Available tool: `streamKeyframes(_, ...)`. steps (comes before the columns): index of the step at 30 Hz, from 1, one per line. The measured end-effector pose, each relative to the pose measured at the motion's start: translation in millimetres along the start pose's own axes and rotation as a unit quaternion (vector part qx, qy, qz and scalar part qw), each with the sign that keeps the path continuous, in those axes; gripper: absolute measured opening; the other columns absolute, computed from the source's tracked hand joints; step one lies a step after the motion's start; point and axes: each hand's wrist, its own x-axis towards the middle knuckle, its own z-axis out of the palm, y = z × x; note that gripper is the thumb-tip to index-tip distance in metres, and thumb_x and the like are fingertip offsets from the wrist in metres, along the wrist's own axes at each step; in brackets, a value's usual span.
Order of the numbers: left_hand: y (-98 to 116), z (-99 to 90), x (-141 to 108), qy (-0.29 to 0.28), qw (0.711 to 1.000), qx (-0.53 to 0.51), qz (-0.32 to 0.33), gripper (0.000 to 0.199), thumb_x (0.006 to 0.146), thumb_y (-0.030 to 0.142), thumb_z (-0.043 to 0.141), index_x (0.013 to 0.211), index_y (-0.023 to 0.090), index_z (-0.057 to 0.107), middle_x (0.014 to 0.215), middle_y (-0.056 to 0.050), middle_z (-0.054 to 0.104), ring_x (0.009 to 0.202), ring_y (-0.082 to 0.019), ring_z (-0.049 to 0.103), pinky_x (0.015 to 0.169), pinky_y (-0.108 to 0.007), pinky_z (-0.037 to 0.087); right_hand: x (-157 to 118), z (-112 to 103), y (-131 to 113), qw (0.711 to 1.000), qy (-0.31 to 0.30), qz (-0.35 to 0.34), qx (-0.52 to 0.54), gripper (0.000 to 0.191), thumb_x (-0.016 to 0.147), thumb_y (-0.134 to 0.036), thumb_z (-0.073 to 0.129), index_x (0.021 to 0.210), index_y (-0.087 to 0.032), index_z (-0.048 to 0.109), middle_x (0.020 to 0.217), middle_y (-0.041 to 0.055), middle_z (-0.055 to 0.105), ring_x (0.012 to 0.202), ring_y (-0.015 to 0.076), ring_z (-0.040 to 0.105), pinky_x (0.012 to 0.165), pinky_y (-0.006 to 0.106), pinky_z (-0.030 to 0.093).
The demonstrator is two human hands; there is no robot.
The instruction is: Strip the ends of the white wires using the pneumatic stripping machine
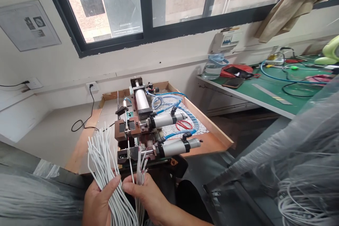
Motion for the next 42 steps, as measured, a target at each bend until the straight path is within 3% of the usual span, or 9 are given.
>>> streamKeyframes(6, -2, -2.7, 3, 0.016, 1.000, 0.005, -0.010, 0.025, 0.049, 0.016, 0.075, 0.072, 0.012, 0.065, 0.060, -0.005, 0.067, 0.058, -0.022, 0.062, 0.056, -0.031, 0.050, 0, -1, 8, 0.997, 0.038, -0.067, -0.007, 0.024, 0.062, -0.036, 0.067, 0.061, -0.013, 0.060, 0.053, -0.0014, 0.052, 0.055, 0.0110, 0.043, 0.057, 0.024, 0.033)
streamKeyframes(12, 1, -4.8, 7, 0.048, 0.999, 0.001, -0.010, 0.029, 0.049, 0.016, 0.075, 0.076, 0.012, 0.064, 0.063, -0.006, 0.067, 0.060, -0.019, 0.062, 0.058, -0.028, 0.051, 5, -1, 8, 0.993, 0.103, -0.061, 0.021, 0.026, 0.063, -0.037, 0.065, 0.062, -0.012, 0.057, 0.052, 0.0003, 0.053, 0.048, 0.0090, 0.039, 0.051, 0.023, 0.031)
streamKeyframes(22, 4, 0.5, 8, 0.059, 0.998, 0.019, 0.013, 0.033, 0.048, 0.015, 0.075, 0.079, 0.012, 0.064, 0.063, -0.003, 0.067, 0.057, -0.017, 0.061, 0.050, -0.024, 0.048, 11, 0, -1, 0.994, 0.097, -0.031, 0.043, 0.022, 0.061, -0.031, 0.063, 0.053, -0.012, 0.056, 0.047, -0.0019, 0.047, 0.045, 0.0085, 0.037, 0.049, 0.022, 0.029)
streamKeyframes(28, -6, 2.6, 4, -0.017, 0.999, 0.008, 0.027, 0.028, 0.054, 0.019, 0.073, 0.080, 0.014, 0.065, 0.072, -0.004, 0.068, 0.070, -0.021, 0.062, 0.065, -0.030, 0.048, 6, 2, -2, 0.999, -0.005, -0.016, 0.027, 0.026, 0.054, -0.035, 0.072, 0.058, -0.013, 0.060, 0.050, -0.0038, 0.047, 0.051, 0.0091, 0.039, 0.056, 0.022, 0.031)
streamKeyframes(33, -6, 0.3, 3, -0.031, 0.999, 0.020, -0.007, 0.022, 0.055, 0.021, 0.072, 0.072, 0.012, 0.064, 0.060, -0.005, 0.066, 0.060, -0.022, 0.061, 0.056, -0.031, 0.048, 2, -4, 6, 0.998, 0.038, -0.041, -0.013, 0.031, 0.061, -0.042, 0.066, 0.061, -0.012, 0.057, 0.049, -0.0026, 0.051, 0.046, 0.0085, 0.042, 0.052, 0.022, 0.032)
streamKeyframes(38, -1, -9.1, 4, 0.034, 0.998, 0.006, -0.047, 0.023, 0.050, 0.018, 0.074, 0.070, 0.012, 0.064, 0.063, -0.006, 0.066, 0.059, -0.019, 0.061, 0.055, -0.029, 0.049, -4, -10, 12, 0.998, 0.066, -0.020, -0.012, 0.035, 0.061, -0.044, 0.065, 0.067, -0.011, 0.057, 0.050, -0.0009, 0.054, 0.039, 0.0067, 0.043, 0.045, 0.021, 0.030)
streamKeyframes(42, 1, -11.6, 5, 0.050, 0.997, 0.005, -0.056, 0.028, 0.047, 0.016, 0.076, 0.071, 0.010, 0.064, 0.062, -0.007, 0.066, 0.060, -0.019, 0.061, 0.057, -0.030, 0.050, -7, -10, 11, 0.997, 0.073, -0.001, -0.007, 0.035, 0.058, -0.044, 0.066, 0.064, -0.011, 0.056, 0.046, -0.0018, 0.052, 0.036, 0.0061, 0.040, 0.042, 0.020, 0.028)
